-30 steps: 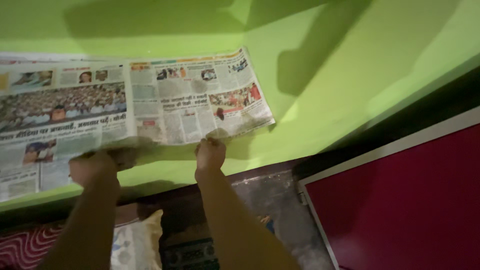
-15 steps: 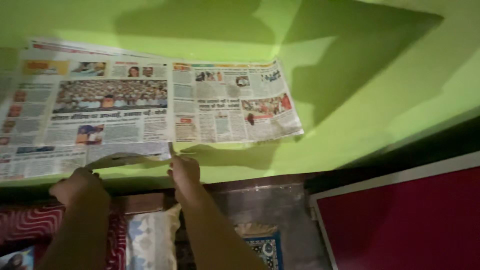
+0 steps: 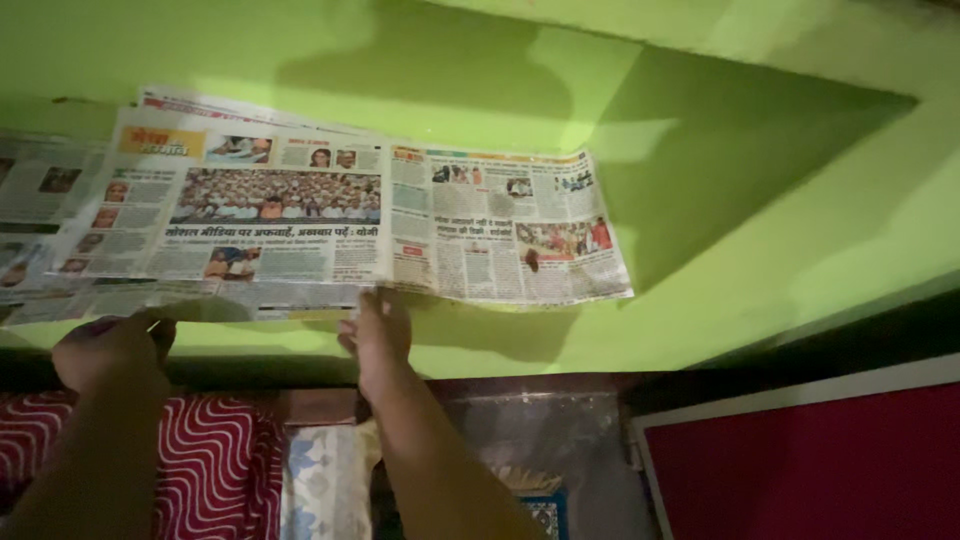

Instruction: The person lines a wall shelf with newspaper, then places several personal care bottles and containers onto the shelf one by one. The person arranges the items neatly on the newspaper-lined shelf.

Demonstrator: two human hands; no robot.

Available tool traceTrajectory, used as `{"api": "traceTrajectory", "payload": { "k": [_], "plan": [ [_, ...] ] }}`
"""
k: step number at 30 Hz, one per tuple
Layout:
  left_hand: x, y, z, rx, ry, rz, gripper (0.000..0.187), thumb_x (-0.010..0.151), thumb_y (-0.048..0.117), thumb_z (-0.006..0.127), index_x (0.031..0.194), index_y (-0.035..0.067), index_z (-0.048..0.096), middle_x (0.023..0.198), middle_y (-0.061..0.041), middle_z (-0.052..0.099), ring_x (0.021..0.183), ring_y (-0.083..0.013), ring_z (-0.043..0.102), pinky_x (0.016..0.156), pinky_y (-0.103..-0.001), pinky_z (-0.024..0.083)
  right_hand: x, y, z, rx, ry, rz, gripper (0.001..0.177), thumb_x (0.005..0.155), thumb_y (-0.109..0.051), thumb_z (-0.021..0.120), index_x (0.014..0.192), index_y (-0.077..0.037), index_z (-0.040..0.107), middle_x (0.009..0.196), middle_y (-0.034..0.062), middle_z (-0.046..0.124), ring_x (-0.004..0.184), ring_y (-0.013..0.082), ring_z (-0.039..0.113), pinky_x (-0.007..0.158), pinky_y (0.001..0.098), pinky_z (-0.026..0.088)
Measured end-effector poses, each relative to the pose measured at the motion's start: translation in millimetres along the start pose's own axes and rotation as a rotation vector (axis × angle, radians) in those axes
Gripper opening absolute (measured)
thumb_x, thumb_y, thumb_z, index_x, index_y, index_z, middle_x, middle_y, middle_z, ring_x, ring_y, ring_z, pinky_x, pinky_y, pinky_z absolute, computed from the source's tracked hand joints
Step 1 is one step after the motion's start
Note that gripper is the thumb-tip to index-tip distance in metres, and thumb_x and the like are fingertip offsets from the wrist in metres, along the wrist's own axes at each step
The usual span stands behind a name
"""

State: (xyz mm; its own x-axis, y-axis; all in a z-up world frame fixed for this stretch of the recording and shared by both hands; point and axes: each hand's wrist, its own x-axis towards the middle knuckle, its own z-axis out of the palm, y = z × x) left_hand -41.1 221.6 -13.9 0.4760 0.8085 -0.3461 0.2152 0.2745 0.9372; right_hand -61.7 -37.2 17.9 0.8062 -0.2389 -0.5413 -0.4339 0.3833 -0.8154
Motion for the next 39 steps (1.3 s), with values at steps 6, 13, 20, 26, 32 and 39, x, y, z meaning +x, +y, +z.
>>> {"api": "traceTrajectory", "payload": {
  "k": [6,13,20,26,32,39],
  "plan": [
    [14.6,-1.5,-15.1,0.167,0.113,0.007,0.023,0.088,0.009,0.079,0.107,0.001,0.068,0.098,-0.005,0.076,0.08,-0.0119,0.076,0.067,-0.023,0.062,54.9,5.6,2.8,0.163,0.232,-0.143,0.032,0.093,-0.019,0.062,0.122,-0.005,0.061,0.107,0.0079,0.067,0.082,0.0171,0.068,0.069,0.0316,0.058],
    [33.8,-1.3,-3.5,0.215,0.169,-0.013,0.026,0.09,0.018,0.079,0.11,0.004,0.071,0.1,-0.001,0.076,0.079,-0.007,0.076,0.066,-0.02,0.061,58.1,1.8,4.4,0.069,0.435,-0.181,0.02,0.092,-0.01,0.063,0.103,0.004,0.071,0.088,0.012,0.072,0.068,0.0179,0.066,0.059,0.034,0.05],
    [72.5,1.5,29.8,0.467,0.146,0.154,0.028,0.093,0.025,0.081,0.105,0.002,0.071,0.097,-0.01,0.075,0.074,-0.0165,0.071,0.058,-0.028,0.055,63.3,10.1,0.9,-0.071,0.524,-0.331,0.018,0.088,-0.013,0.068,0.097,0.002,0.072,0.087,0.0111,0.075,0.076,0.0227,0.071,0.07,0.0369,0.053],
    [80.8,1.4,22.0,0.29,-0.069,0.079,0.04,0.094,0.036,0.084,0.109,0.0,0.073,0.104,-0.01,0.075,0.08,-0.0169,0.065,0.06,-0.036,0.05,78.7,34.1,17.0,-0.015,0.62,-0.401,0.023,0.084,-0.015,0.073,0.099,0.002,0.07,0.087,0.0107,0.074,0.078,0.0248,0.07,0.074,0.0387,0.053],
    [84.3,2.8,24.5,-0.009,-0.079,0.086,0.034,0.088,0.021,0.081,0.109,-0.003,0.07,0.107,-0.006,0.076,0.082,-0.0097,0.068,0.062,-0.03,0.056,84.6,85.9,79.2,0.354,0.111,-0.021,0.017,0.095,-0.014,0.06,0.083,-0.003,0.055,0.07,0.0068,0.059,0.059,0.0167,0.055,0.051,0.0307,0.044],
    [120.2,22.4,-3.4,0.133,0.173,0.023,0.024,0.091,0.015,0.071,0.107,-0.003,0.074,0.106,-0.011,0.078,0.087,-0.0176,0.075,0.065,-0.031,0.057,61.9,98.2,132.3,0.316,-0.146,0.16,0.017,0.096,-0.012,0.065,0.083,-0.004,0.058,0.075,0.0065,0.064,0.061,0.0138,0.059,0.05,0.0264,0.046]
  ]
}}
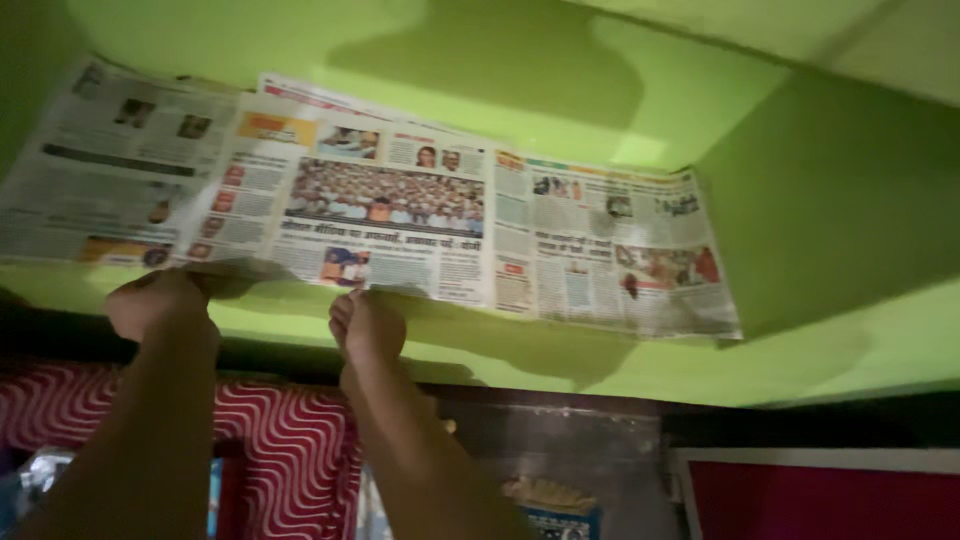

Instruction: The person lines a wall shelf with newspaper, then places several personal care bottles and containers onto the shelf one by one. The person arranges the items neatly on the newspaper-lined shelf.

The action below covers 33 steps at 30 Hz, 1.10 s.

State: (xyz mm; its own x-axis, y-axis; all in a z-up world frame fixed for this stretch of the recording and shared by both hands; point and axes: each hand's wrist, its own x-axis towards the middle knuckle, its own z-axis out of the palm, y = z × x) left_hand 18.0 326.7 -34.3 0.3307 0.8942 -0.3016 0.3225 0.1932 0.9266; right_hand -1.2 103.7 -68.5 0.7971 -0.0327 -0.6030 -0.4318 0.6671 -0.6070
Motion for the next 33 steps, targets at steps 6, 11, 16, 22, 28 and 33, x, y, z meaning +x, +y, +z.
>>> {"api": "traceTrajectory", "payload": {
  "k": [6,11,16,22,28,33],
  "plan": [
    [36.6,15.7,-17.6,0.088,0.088,0.102,0.029,0.08,0.014,0.085,0.1,-0.001,0.072,0.102,-0.012,0.076,0.078,-0.0174,0.074,0.061,-0.031,0.06,-18.1,-5.1,26.8,0.004,0.07,-0.096,0.016,0.094,-0.009,0.07,0.102,0.005,0.067,0.093,0.0128,0.073,0.083,0.0224,0.075,0.068,0.0297,0.063],
    [51.6,18.3,-14.5,0.115,0.074,0.039,0.027,0.08,0.009,0.083,0.1,-0.003,0.071,0.102,-0.011,0.075,0.083,-0.0159,0.075,0.065,-0.032,0.059,-24.0,-12.6,24.3,0.011,0.028,-0.11,0.016,0.095,-0.014,0.069,0.102,0.001,0.067,0.094,0.0141,0.071,0.08,0.0228,0.072,0.069,0.0314,0.063],
    [84.5,-4.5,-1.8,-0.004,-0.045,0.299,0.024,0.087,0.002,0.078,0.109,-0.004,0.071,0.108,-0.012,0.076,0.09,-0.0179,0.075,0.069,-0.03,0.058,-38.8,-26.1,23.7,-0.113,0.053,-0.122,0.024,0.095,-0.017,0.07,0.103,0.005,0.068,0.097,0.0162,0.075,0.084,0.024,0.076,0.073,0.0317,0.066],
    [93.9,8.2,-15.2,0.016,-0.092,0.255,0.029,0.085,0.001,0.077,0.112,-0.001,0.068,0.112,-0.013,0.073,0.088,-0.018,0.074,0.07,-0.027,0.062,-26.7,-19.9,13.6,-0.071,-0.062,-0.12,0.022,0.098,-0.013,0.066,0.111,0.004,0.065,0.104,0.0163,0.072,0.093,0.0266,0.074,0.08,0.0342,0.066],
    [97.4,16.1,-16.6,0.145,0.054,0.074,0.032,0.087,0.017,0.082,0.112,0.001,0.072,0.114,-0.01,0.076,0.089,-0.0152,0.075,0.07,-0.029,0.059,-37.1,-32.4,23.1,-0.134,0.081,-0.032,0.021,0.095,-0.009,0.069,0.11,0.005,0.067,0.103,0.019,0.075,0.092,0.0278,0.077,0.081,0.0349,0.065],
    [74.1,9.3,-35.2,0.185,0.047,0.387,0.033,0.093,0.021,0.081,0.115,-0.002,0.071,0.115,-0.018,0.075,0.096,-0.0246,0.074,0.077,-0.039,0.057,-45.2,-51.1,28.4,-0.332,0.166,0.074,0.024,0.093,-0.019,0.073,0.107,0.0,0.07,0.095,0.0143,0.077,0.087,0.0246,0.077,0.074,0.0315,0.067]
  ]
}}
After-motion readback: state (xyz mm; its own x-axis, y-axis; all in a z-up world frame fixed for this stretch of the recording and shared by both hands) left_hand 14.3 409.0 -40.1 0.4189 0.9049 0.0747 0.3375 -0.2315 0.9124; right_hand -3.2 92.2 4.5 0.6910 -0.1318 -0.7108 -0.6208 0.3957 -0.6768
